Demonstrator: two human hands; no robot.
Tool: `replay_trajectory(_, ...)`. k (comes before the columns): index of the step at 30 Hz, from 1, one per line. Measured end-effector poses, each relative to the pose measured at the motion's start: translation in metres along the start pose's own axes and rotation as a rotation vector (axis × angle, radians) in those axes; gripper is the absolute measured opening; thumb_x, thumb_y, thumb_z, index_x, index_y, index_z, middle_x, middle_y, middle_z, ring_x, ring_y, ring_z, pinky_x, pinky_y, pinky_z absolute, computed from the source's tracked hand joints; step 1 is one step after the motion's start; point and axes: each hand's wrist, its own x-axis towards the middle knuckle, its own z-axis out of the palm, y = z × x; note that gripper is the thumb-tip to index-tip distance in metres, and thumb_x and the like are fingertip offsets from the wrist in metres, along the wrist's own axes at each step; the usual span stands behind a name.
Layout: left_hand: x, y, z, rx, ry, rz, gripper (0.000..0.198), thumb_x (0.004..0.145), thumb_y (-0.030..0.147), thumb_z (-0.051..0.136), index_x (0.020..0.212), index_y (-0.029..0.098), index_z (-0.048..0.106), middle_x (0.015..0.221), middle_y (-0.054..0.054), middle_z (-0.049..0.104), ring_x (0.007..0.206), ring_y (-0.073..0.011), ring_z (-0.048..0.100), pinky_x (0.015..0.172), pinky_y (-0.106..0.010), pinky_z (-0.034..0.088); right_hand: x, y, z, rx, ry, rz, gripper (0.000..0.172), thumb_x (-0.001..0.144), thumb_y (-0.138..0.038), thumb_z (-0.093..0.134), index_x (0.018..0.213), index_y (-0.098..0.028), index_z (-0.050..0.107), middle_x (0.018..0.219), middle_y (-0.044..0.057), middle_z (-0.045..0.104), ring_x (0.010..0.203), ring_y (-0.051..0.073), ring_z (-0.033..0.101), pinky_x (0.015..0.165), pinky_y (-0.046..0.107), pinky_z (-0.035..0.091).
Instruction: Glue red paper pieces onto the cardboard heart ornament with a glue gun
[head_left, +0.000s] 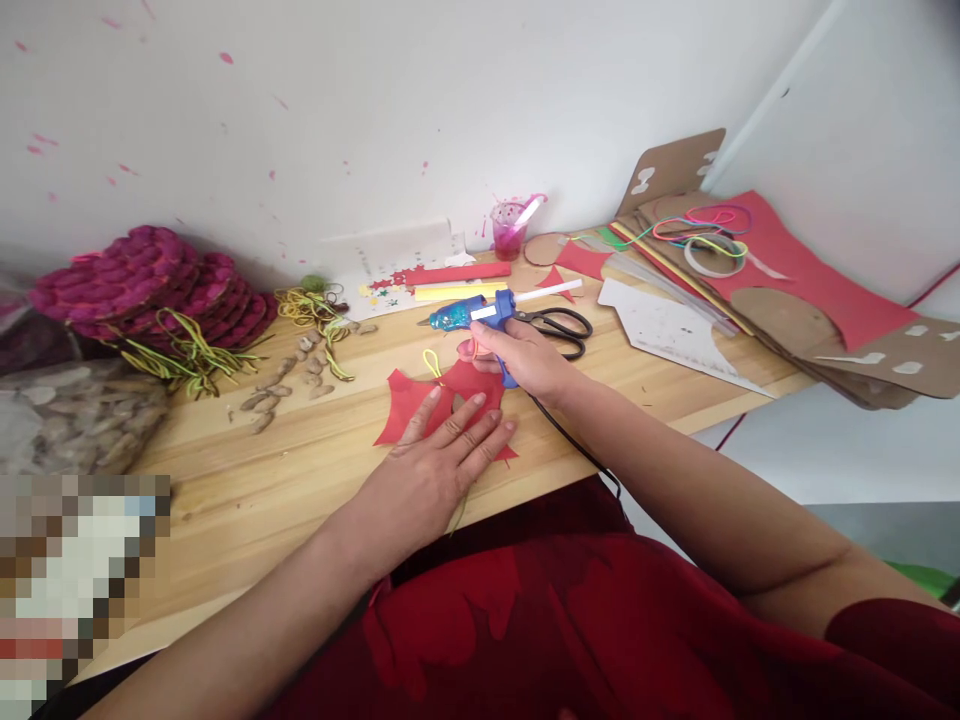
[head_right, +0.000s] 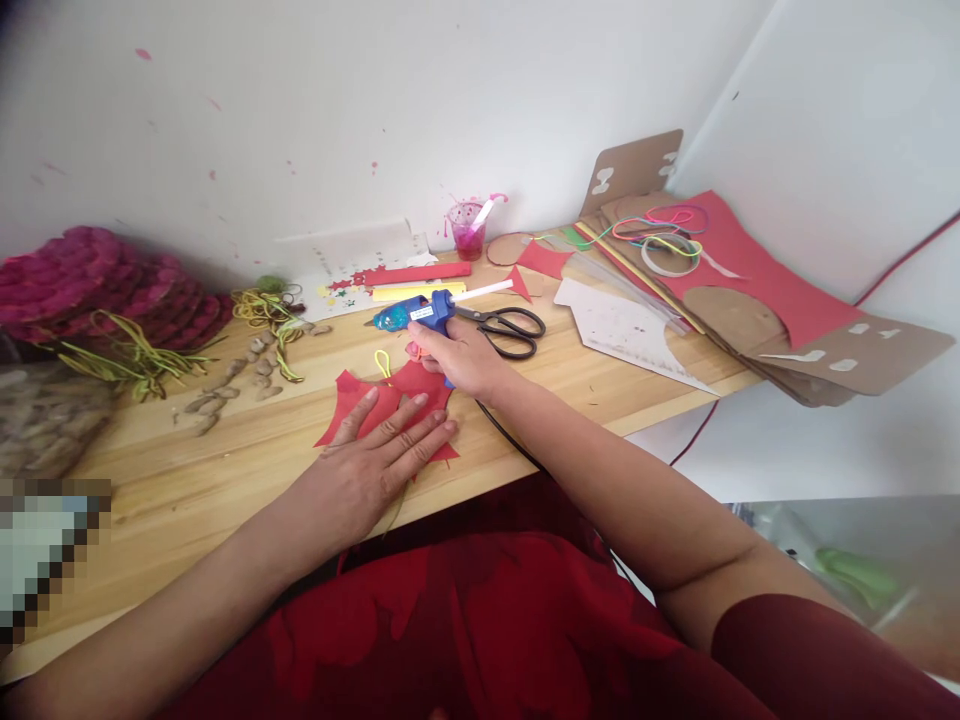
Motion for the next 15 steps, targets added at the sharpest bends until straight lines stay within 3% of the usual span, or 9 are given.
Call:
replay_trajectory(10,-0.0056,0.0094,0.0061,-0.078,0.01,-0.076,0.072,0.098,0.006,0.034,0.163,0.019,0.007,0.163,-0.009,0.036,0.155,-0.0301,0.022,0.125,-0.062,0.006,0.0018,0.0018,-0.0001,0.03,-0.014,0.006,0.02,0.091,-0.041,0.068,0.091,-0.021,0.067,0.093,0.005,0.074,0.096,0.017,0.071,0.088,0.029,0.057)
replay_trajectory(15,-0.0067,0.001,-0.0006,-0.098,0.068,-0.088,0.073,0.101,0.011,0.039,0.163,0.022,0.003,0.162,-0.011,0.039,0.154,-0.0277,0.024,0.124,-0.064,0.002,0.0027,0.0039,-0.0005,0.03,-0.016,-0.001,0.022,0.09,-0.042,0.069,0.092,-0.02,0.069,0.094,0.005,0.075,0.096,0.018,0.071,0.088,0.029,0.057)
